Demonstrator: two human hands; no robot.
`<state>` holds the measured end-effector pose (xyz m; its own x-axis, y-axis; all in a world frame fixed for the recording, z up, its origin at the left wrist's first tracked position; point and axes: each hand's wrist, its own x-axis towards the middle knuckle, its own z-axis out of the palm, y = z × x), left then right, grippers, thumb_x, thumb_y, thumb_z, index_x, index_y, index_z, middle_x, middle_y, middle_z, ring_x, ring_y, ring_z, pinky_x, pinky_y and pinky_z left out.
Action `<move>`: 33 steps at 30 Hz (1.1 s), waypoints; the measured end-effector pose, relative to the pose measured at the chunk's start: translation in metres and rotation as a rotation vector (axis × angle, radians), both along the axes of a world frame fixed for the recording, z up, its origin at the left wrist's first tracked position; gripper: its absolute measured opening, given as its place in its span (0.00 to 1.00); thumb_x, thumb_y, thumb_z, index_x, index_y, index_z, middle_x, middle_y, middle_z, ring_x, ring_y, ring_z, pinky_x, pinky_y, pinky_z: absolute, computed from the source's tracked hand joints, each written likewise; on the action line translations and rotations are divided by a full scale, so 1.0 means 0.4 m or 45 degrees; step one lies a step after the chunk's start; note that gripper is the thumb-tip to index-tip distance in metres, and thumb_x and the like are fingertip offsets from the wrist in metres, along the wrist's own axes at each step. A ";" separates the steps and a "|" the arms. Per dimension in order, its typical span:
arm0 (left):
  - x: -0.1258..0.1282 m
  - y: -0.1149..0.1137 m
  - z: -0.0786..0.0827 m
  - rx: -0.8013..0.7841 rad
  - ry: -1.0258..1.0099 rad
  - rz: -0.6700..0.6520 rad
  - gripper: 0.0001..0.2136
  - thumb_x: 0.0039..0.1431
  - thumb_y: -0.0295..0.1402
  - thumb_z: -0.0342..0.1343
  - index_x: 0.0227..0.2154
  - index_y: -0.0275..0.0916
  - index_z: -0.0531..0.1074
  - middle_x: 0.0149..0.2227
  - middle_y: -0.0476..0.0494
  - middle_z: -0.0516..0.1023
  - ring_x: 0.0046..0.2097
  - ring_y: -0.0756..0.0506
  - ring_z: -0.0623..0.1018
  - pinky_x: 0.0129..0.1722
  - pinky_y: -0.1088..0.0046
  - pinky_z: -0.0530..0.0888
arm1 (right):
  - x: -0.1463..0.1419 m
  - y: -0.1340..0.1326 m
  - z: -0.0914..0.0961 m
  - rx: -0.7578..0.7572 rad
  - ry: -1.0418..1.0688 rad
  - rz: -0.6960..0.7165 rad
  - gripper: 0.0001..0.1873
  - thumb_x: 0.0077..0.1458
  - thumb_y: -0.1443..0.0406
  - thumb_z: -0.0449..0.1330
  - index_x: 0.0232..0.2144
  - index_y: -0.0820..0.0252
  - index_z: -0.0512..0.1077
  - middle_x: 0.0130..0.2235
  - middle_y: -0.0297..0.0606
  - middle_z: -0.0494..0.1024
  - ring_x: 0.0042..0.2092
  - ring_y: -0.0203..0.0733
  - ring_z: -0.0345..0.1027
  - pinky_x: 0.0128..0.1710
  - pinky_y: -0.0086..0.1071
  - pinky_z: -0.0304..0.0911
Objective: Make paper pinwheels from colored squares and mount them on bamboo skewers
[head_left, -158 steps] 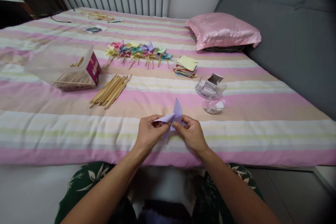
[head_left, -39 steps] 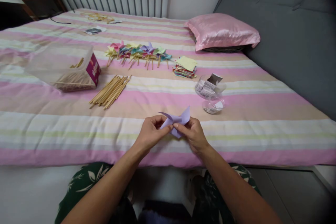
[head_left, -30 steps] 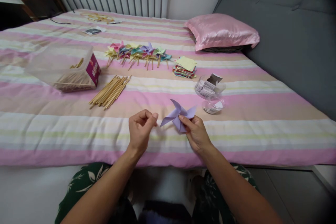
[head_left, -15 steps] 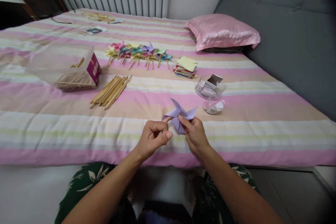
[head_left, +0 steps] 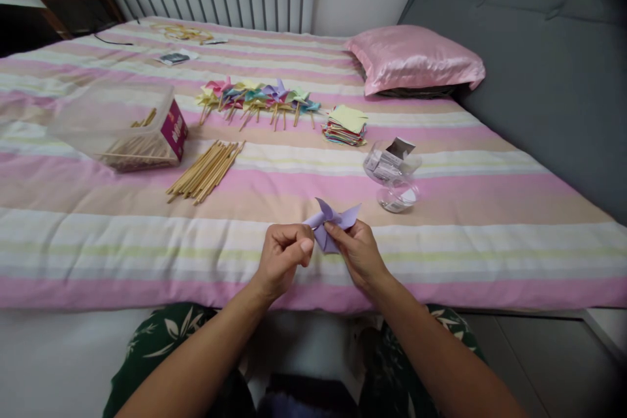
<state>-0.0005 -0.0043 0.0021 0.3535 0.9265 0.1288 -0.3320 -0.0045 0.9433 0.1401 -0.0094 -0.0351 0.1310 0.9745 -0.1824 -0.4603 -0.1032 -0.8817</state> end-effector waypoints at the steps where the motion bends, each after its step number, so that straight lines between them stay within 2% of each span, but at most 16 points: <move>1: 0.000 0.001 0.000 0.002 -0.027 0.005 0.19 0.46 0.43 0.57 0.09 0.39 0.63 0.13 0.50 0.60 0.21 0.51 0.60 0.25 0.70 0.58 | -0.001 0.000 0.000 -0.001 0.004 -0.004 0.11 0.41 0.63 0.68 0.29 0.61 0.75 0.29 0.33 0.77 0.32 0.36 0.69 0.34 0.29 0.64; 6: 0.003 0.006 -0.005 0.011 -0.097 -0.010 0.17 0.47 0.40 0.57 0.10 0.38 0.64 0.12 0.50 0.61 0.20 0.51 0.60 0.23 0.71 0.55 | -0.004 0.000 -0.003 -0.006 0.015 -0.049 0.10 0.42 0.63 0.68 0.29 0.61 0.75 0.28 0.32 0.77 0.30 0.34 0.68 0.32 0.28 0.63; 13: 0.004 0.014 -0.018 0.047 -0.147 -0.026 0.17 0.48 0.40 0.57 0.10 0.37 0.66 0.12 0.51 0.61 0.19 0.52 0.59 0.22 0.72 0.54 | -0.005 0.000 -0.003 0.032 0.005 -0.013 0.11 0.40 0.64 0.69 0.29 0.60 0.76 0.30 0.32 0.78 0.33 0.35 0.69 0.36 0.29 0.63; 23: -0.013 0.014 -0.027 0.251 0.113 -0.146 0.18 0.51 0.41 0.58 0.14 0.36 0.65 0.15 0.51 0.62 0.20 0.53 0.60 0.21 0.73 0.54 | -0.002 0.002 -0.006 0.035 -0.033 -0.056 0.10 0.41 0.64 0.68 0.29 0.61 0.75 0.29 0.33 0.77 0.32 0.35 0.69 0.34 0.29 0.63; 33: -0.012 0.009 0.001 0.342 0.237 -0.160 0.19 0.51 0.44 0.57 0.13 0.36 0.65 0.14 0.50 0.62 0.20 0.52 0.60 0.20 0.74 0.55 | -0.004 0.002 -0.008 0.047 -0.015 -0.059 0.09 0.40 0.64 0.69 0.28 0.60 0.75 0.28 0.31 0.77 0.31 0.34 0.68 0.33 0.27 0.63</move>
<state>-0.0053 -0.0005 0.0025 0.5031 0.8160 0.2846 -0.1682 -0.2305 0.9584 0.1385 -0.0086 -0.0384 0.1782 0.9733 -0.1444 -0.4537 -0.0489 -0.8898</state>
